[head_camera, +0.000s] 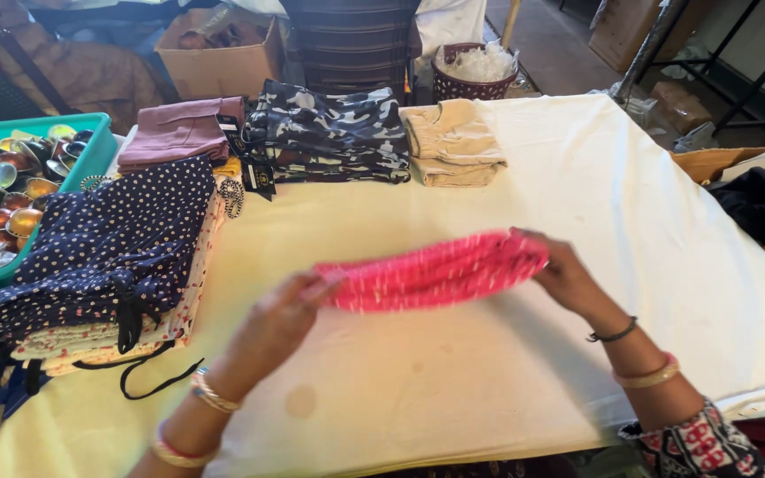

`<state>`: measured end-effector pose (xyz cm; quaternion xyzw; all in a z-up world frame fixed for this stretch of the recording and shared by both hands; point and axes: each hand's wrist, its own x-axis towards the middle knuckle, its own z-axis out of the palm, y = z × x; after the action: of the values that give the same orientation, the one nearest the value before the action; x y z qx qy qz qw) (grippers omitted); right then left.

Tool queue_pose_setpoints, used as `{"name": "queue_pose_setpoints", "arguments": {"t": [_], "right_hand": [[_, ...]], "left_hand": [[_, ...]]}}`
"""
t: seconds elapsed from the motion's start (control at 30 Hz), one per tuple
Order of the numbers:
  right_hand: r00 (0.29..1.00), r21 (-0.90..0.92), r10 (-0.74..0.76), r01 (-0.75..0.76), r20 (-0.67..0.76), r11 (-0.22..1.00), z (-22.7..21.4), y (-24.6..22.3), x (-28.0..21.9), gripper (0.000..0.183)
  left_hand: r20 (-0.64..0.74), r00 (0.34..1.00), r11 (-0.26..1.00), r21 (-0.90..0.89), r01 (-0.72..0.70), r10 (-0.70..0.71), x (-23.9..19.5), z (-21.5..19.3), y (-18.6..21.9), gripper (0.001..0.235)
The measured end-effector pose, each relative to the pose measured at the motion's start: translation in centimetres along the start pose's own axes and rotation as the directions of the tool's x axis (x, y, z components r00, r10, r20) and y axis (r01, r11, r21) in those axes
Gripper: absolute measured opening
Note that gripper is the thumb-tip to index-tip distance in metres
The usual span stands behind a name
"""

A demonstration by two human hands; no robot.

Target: The person folds a pink patterned garment on a white table. They smooth the fabric, fold it into a compact rectangle, and place it on a stack of other folded clothes.

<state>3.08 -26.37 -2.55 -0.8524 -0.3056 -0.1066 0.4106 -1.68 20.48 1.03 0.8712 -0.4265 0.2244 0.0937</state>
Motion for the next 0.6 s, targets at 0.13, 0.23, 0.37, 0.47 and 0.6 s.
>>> {"name": "queue_pose_setpoints", "arguments": {"t": [0.13,0.23,0.37,0.47,0.6], "right_hand": [[0.972,0.125,0.120,-0.096,-0.202,0.987,-2.7,-3.8,1.5,0.029],[0.958,0.261,0.186,-0.126,-0.218,0.957,-3.4,-7.3,4.5,0.029],[0.905,0.219,0.414,-0.386,-0.095,0.896,-2.2,-0.7,7.3,0.035],[0.834,0.147,0.550,-0.538,-0.054,0.830,0.2,3.8,8.5,0.039],[0.761,-0.184,0.643,-0.646,-0.082,0.741,1.7,2.1,8.8,0.035]], "left_hand": [[-0.331,0.918,0.923,-0.374,0.086,-0.220,3.0,-6.2,-0.7,0.061],[-0.346,0.903,0.859,-0.510,0.048,-0.256,4.8,-7.9,-2.8,0.067],[-0.038,0.931,0.685,-0.689,0.239,-0.363,6.4,-4.1,-7.2,0.067],[0.192,0.820,0.618,-0.571,0.540,-0.538,6.2,4.2,-12.0,0.057],[0.091,0.833,0.801,-0.235,0.550,-0.546,6.3,7.8,-11.5,0.041]]}}
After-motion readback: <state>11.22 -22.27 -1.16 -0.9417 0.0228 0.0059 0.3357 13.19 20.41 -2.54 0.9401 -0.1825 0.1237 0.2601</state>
